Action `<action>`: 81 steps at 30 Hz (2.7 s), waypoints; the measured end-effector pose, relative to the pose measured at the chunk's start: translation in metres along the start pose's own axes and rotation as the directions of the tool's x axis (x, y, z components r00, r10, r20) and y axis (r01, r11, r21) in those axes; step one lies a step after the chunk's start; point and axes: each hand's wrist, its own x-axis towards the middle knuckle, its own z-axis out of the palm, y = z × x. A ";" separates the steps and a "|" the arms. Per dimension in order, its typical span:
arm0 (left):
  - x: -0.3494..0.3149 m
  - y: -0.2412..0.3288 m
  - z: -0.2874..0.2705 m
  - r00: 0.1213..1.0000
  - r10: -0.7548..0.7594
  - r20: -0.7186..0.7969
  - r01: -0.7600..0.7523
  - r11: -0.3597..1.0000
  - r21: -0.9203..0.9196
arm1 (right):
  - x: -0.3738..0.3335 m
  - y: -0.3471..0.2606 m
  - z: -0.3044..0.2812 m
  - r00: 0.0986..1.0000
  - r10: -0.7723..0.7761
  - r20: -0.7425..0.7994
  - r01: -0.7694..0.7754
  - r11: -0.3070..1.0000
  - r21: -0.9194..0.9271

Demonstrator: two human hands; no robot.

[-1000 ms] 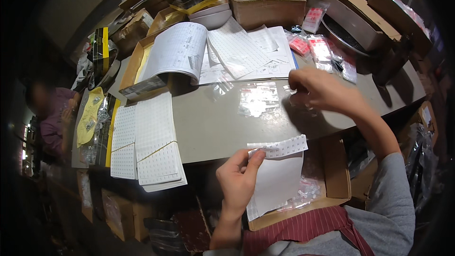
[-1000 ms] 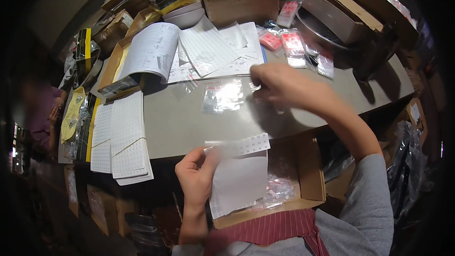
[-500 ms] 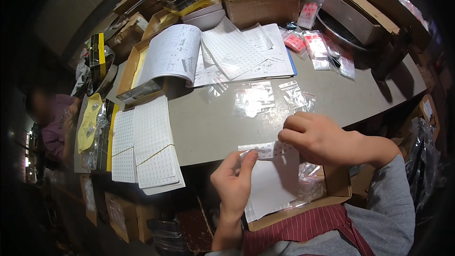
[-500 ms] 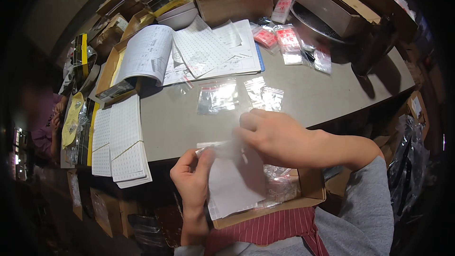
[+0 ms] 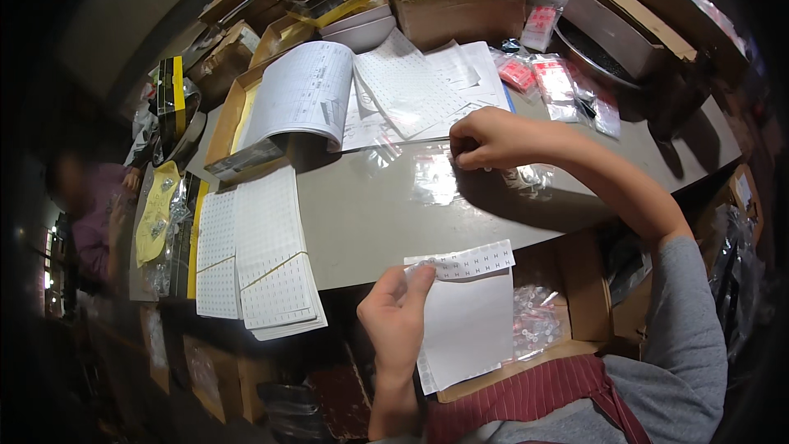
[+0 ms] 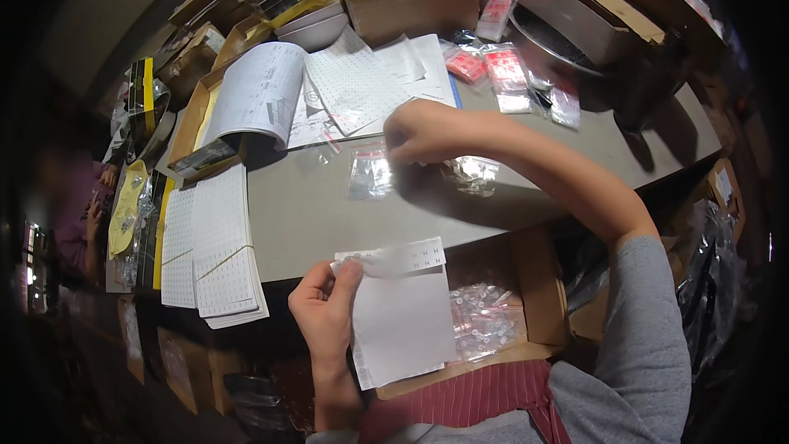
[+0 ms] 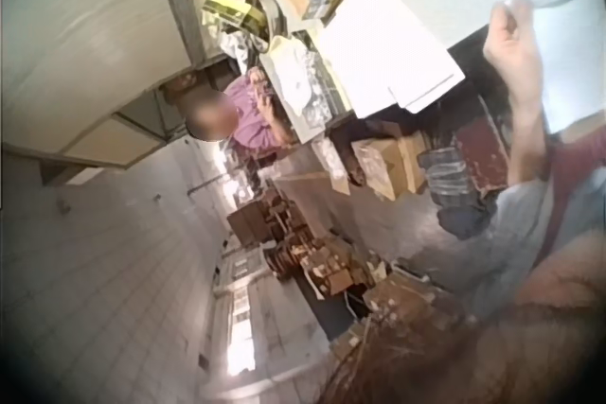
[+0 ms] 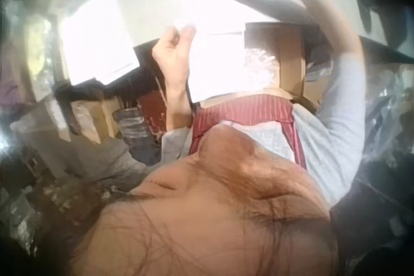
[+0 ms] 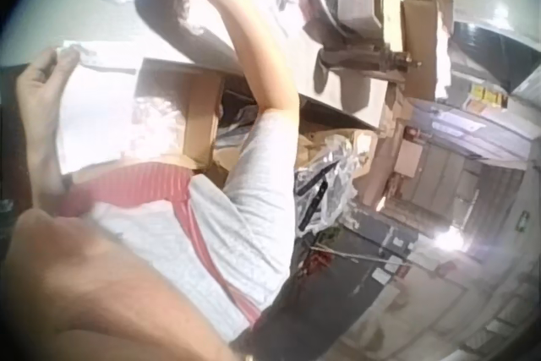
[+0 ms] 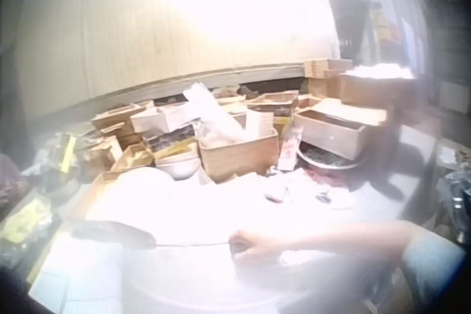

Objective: The person repeatedly picks small white stickers from a sheet, peels them off, and places them into a small plastic bag on the table. The hands continue this one-at-a-time process throughout the clip, accumulating stickers in the bag.

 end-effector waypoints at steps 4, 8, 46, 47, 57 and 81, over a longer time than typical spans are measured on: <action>0.000 -0.006 -0.003 1.000 -0.008 0.000 0.008 1.000 0.007 | -0.001 0.024 0.008 0.980 -0.148 -0.132 0.110 0.961 -0.255; 0.001 -0.006 0.001 0.999 0.040 -0.002 -0.040 0.999 0.003 | -0.027 0.018 -0.016 0.987 0.128 -0.092 -0.148 0.957 -0.251; -0.007 0.001 0.009 0.974 -0.033 0.224 0.061 0.991 -0.118 | -0.032 0.018 0.010 0.962 -0.258 -0.085 0.256 0.966 -0.031; -0.008 0.002 0.008 0.969 -0.042 0.244 0.075 0.989 -0.130 | -0.031 0.019 0.016 0.947 -0.298 -0.122 0.284 0.952 -0.119; -0.015 0.008 0.013 0.964 -0.036 0.264 0.069 0.991 -0.115 | -0.045 0.019 0.028 0.913 -0.202 -0.355 0.049 0.917 -0.397; -0.030 0.028 0.008 0.944 0.208 0.257 -0.215 0.977 -0.001 | -0.154 0.003 0.067 0.961 -0.241 -0.136 0.277 0.821 0.499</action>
